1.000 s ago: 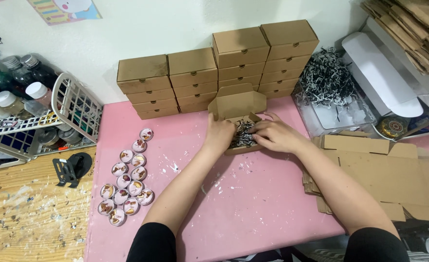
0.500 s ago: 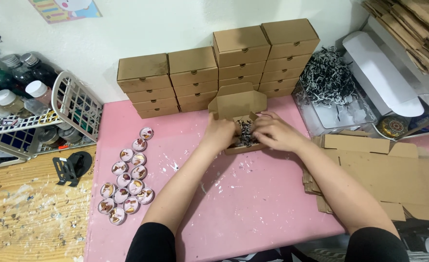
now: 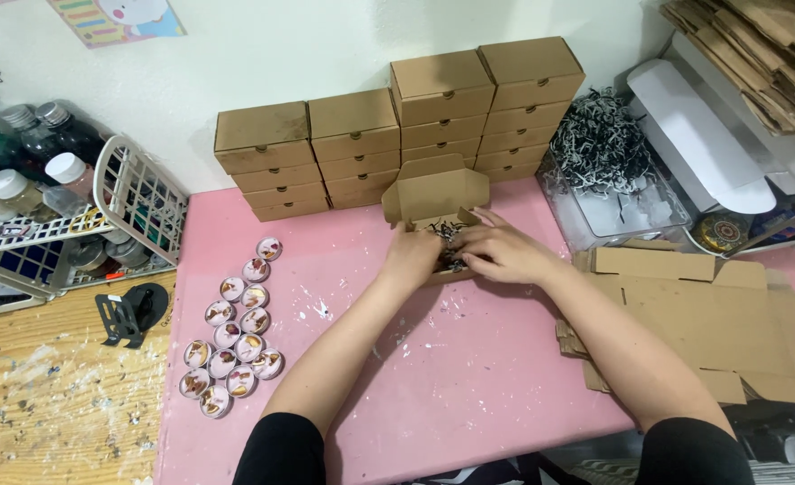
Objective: Packing small round tins into cardboard boxes using shredded paper and plastic bags.
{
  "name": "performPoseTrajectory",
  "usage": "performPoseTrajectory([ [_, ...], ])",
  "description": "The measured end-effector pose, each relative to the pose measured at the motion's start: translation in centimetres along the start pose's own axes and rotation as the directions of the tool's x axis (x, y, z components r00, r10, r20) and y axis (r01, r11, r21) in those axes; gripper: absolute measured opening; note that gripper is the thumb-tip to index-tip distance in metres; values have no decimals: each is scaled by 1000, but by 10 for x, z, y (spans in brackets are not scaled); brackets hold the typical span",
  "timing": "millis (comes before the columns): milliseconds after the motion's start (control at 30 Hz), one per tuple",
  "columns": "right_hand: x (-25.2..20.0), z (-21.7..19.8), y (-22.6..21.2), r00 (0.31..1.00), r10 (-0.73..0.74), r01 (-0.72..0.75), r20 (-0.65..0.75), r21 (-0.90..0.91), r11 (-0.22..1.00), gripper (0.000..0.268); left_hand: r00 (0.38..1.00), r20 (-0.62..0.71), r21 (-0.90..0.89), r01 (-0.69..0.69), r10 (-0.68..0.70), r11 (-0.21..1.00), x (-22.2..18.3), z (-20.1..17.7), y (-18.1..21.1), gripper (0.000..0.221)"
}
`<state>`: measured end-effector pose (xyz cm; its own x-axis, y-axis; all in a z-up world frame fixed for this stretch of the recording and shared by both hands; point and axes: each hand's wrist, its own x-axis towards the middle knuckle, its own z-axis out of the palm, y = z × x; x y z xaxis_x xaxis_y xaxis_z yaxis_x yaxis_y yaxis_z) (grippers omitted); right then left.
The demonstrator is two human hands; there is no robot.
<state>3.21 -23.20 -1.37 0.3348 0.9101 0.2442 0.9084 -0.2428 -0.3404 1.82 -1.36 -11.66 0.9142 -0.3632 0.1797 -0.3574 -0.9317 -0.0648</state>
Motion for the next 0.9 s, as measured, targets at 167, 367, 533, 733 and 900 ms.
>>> performPoseTrajectory([
  [167,-3,-6,8,982,164,-156,94,-91,984,28,998,42,-76,50,-47,996,-7,-57,-2,9],
  [367,-6,-51,-8,838,442,-383,-321,231,895,24,999,-28,-343,33,-45,939,-17,-89,-15,13],
  [533,-66,-73,58,397,819,-913,-414,-83,400,23,988,-59,-252,120,-139,960,-15,-100,-20,25],
  [733,-99,-62,110,198,942,-973,-270,-173,154,26,898,260,-115,393,-354,912,-14,-82,-28,40],
  [900,-142,1,214,293,907,-905,-301,-394,162,26,901,297,-114,362,-316,925,-11,-74,-32,40],
])
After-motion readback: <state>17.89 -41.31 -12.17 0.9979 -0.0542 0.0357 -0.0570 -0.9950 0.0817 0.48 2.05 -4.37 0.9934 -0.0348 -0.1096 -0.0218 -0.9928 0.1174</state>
